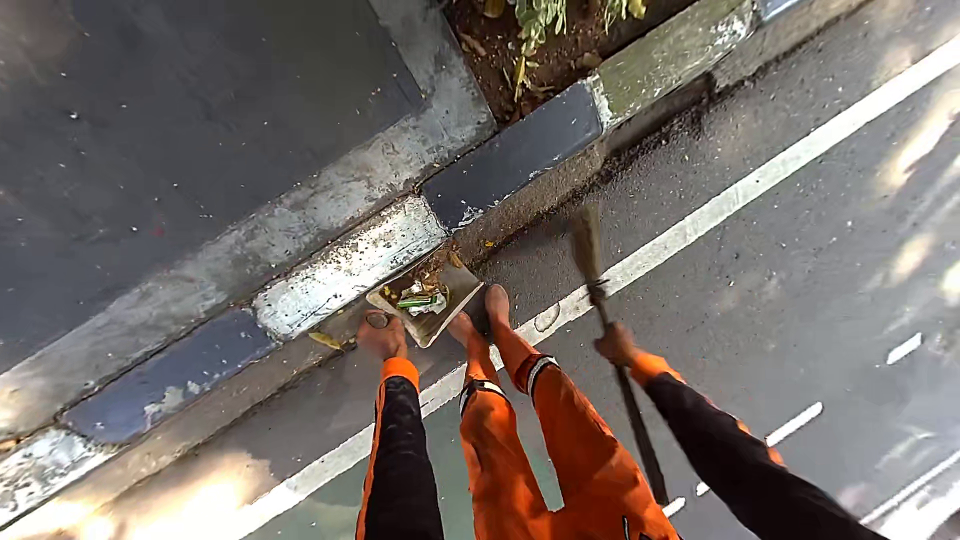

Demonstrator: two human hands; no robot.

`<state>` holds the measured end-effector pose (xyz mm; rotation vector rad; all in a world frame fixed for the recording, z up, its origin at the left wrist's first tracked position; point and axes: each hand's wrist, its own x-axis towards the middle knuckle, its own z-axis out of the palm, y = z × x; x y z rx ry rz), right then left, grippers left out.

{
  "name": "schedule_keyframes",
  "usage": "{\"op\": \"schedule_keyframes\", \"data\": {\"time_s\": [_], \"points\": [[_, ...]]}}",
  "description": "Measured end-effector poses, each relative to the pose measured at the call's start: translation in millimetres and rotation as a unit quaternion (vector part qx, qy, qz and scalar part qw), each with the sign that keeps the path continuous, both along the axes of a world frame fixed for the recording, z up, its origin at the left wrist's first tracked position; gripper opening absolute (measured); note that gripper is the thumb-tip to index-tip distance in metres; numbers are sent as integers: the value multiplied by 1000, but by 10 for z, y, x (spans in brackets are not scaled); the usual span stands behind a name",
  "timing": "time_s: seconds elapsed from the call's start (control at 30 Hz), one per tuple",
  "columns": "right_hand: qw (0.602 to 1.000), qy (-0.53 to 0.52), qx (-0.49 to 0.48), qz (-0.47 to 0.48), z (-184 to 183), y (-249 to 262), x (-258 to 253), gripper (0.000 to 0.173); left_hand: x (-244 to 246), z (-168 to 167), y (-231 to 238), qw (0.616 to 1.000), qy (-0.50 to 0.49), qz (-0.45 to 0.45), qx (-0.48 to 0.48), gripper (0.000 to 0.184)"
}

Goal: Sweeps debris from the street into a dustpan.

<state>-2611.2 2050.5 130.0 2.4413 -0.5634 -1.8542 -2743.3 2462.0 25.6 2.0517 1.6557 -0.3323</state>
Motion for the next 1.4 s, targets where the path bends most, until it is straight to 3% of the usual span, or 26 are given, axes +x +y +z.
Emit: {"op": "schedule_keyframes", "data": {"time_s": [0.03,0.1,0.2,0.27,0.3,0.37,0.43,0.5,0.57,0.67,0.7,0.8,0.87,0.93,1.0,1.07,1.13,1.2,1.23,1.33,1.4], "points": [[999,23,23,3,-144,188,-104,51,7,-17,-21,1000,5,-1,0,28],[995,87,52,-7,-33,461,-198,48,15,-24,-23,1000,-2,-8,-2,31],[975,151,118,-113,546,67,5,9,4,-24,-35,1000,-4,-18,3,34],[968,132,114,-179,867,-279,237,7,62,18,-61,1000,-2,-24,5,35],[980,88,87,-154,927,-393,379,7,80,45,-82,1000,9,-21,-1,36],[999,-2,11,-53,717,-430,663,24,58,53,-93,1000,18,-15,-3,36],[998,-55,-34,11,147,-220,781,43,-13,-7,-53,1000,5,-14,12,32],[997,-57,2,49,-457,175,528,63,-128,-19,32,1000,-19,-12,21,29],[992,11,87,90,-697,841,-61,76,-335,-2,160,998,-52,-2,20,28],[981,65,167,77,-430,1633,-1013,77,-733,10,342,995,-97,14,15,27],[978,101,170,71,-233,1760,-1147,64,-854,27,441,994,-103,11,21,25],[967,191,168,-9,382,1575,-1364,19,-1372,94,825,996,-82,2,31,25],[957,211,143,-138,851,1330,-1453,9,-1719,103,1146,996,-78,-3,33,26],[970,140,83,-181,1137,1144,-1585,8,-1957,115,1412,997,-70,-12,30,26],[993,37,2,-113,991,1120,-1704,19,-2046,106,1608,998,-52,-20,26,26],[995,-5,-41,-90,545,1314,-1980,39,-2115,68,1716,999,-36,-32,21,27],[994,9,-7,-113,109,1663,-2357,47,-2107,54,1724,999,-18,-38,9,28],[988,56,51,-137,34,2107,-2554,59,-2014,58,1759,999,-15,-44,0,30],[984,85,60,-144,186,2201,-2603,56,-2006,91,1758,999,-12,-47,-9,31],[957,131,103,-238,767,1738,-2472,11,-1954,109,1757,998,-14,-54,-25,33],[951,117,87,-272,1045,1350,-2115,8,-1876,151,1721,998,-29,-49,-28,32]]}}
